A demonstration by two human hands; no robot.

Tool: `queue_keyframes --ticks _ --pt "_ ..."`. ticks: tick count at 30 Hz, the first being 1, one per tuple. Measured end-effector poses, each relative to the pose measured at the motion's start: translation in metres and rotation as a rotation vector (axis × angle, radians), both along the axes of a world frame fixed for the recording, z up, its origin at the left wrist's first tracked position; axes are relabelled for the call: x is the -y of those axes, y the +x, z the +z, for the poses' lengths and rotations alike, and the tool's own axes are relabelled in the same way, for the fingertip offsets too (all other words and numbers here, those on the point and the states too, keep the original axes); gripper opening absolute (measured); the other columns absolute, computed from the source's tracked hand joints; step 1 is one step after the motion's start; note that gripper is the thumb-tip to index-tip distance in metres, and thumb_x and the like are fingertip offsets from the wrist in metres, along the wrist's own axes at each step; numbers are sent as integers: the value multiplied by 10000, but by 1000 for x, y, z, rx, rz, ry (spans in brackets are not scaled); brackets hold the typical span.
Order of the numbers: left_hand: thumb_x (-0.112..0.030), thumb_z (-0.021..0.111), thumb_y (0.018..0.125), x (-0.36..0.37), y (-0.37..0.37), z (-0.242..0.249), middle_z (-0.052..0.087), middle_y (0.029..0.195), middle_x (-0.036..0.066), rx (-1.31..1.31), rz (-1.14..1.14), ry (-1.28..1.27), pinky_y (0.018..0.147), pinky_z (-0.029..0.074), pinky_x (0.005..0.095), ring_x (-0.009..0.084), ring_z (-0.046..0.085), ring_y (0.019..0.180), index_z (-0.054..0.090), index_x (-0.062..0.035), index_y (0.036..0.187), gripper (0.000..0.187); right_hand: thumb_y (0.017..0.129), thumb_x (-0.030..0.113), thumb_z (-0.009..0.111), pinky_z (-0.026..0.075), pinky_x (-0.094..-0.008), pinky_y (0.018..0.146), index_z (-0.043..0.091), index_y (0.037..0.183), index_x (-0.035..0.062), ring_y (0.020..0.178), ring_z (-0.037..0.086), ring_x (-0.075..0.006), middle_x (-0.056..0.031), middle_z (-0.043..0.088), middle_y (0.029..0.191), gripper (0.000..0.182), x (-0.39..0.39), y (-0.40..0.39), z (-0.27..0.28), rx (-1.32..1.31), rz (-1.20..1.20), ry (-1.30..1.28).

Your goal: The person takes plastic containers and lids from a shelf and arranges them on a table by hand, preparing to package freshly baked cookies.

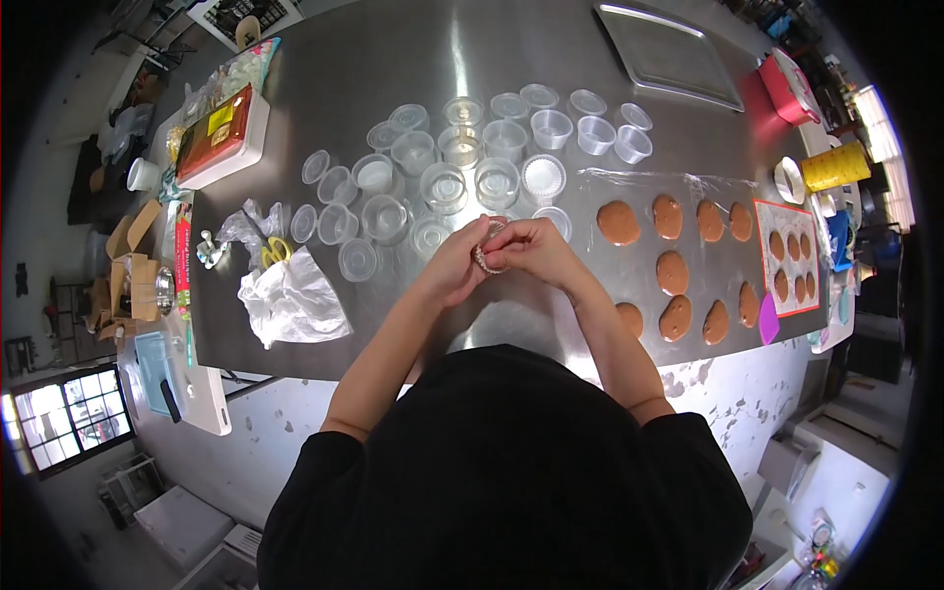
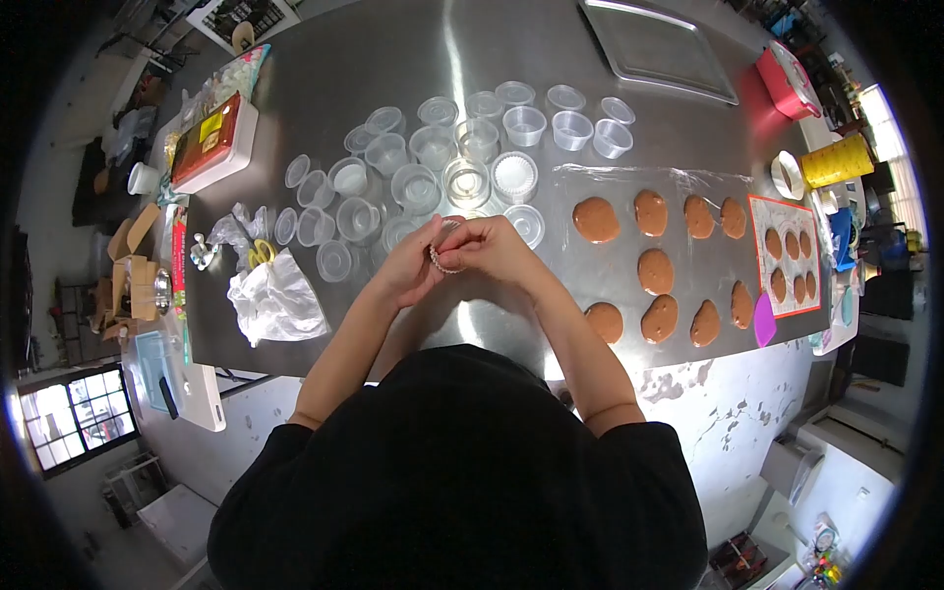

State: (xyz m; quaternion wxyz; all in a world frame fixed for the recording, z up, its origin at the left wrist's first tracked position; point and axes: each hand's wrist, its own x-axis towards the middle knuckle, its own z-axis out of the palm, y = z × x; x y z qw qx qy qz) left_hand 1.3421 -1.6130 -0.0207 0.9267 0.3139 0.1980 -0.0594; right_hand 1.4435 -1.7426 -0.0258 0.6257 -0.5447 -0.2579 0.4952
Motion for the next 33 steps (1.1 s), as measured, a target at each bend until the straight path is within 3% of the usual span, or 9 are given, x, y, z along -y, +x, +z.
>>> queue_keyframes --ticks 8,11,13,16,21,24,27,31,33 --pt "-313 321 973 0 0 1 527 1087 148 -32 -50 -13 812 460 329 207 560 965 409 -18 1186 374 765 -9 666 520 -231 695 633 894 -22 785 627 -120 -74 649 842 134 4 -5 4 -13 -49 11" --pt "-192 437 927 1 -4 3 503 1119 145 -34 -5 -90 813 458 329 199 546 980 346 -44 1264 380 761 -15 659 520 -221 665 621 878 -33 756 627 -112 -71 639 824 124 5 -8 2 58 -148 17" --pt "-17 513 805 -1 -8 0 488 1123 134 21 -57 71 831 451 336 200 533 982 263 -70 1332 586 760 -10 659 517 -219 653 617 866 -33 736 624 -111 -73 637 812 117 4 -9 1 43 -169 13" --pt "84 510 696 0 -10 -9 484 1097 124 -28 -5 51 849 442 340 201 526 957 226 -78 1356 736 756 -4 661 511 -213 626 611 843 -31 706 620 -110 -75 633 789 104 2 -9 -10 36 -185 8" --pt "55 471 728 -6 -18 -23 426 1187 140 -73 117 41 922 417 396 259 482 1077 259 -59 1324 642 753 2 662 498 -205 598 611 826 -34 698 609 -90 -53 630 764 96 -7 -4 -16 129 -223 -52" --pt "75 427 717 -15 -28 -43 439 1150 142 -114 243 -11 915 429 409 274 491 1055 297 -55 1286 599 741 13 657 501 -224 589 627 832 -1 662 626 -98 -63 650 752 97 -20 7 -16 427 -389 -76" --pt "75 411 713 -21 -38 -49 433 1118 138 -121 264 -19 890 432 415 259 488 1005 299 -57 1288 601 704 80 621 523 -296 626 647 866 95 697 652 -211 -114 656 819 166 -37 24 -31 1196 -427 -114" --pt "66 409 714 -21 -42 -46 420 1103 130 -145 246 -33 871 426 412 235 478 967 295 -60 1303 612 714 88 600 510 -355 719 634 892 78 815 642 -253 -118 655 853 182 -54 35 -70 1401 -284 -254" --pt "44 417 735 -20 -47 -42 435 1102 126 -134 257 -39 875 425 413 237 485 972 314 -61 1291 575 727 54 570 459 -392 830 630 880 61 963 595 -302 -117 650 861 164 -57 32 -72 1537 -285 -218"
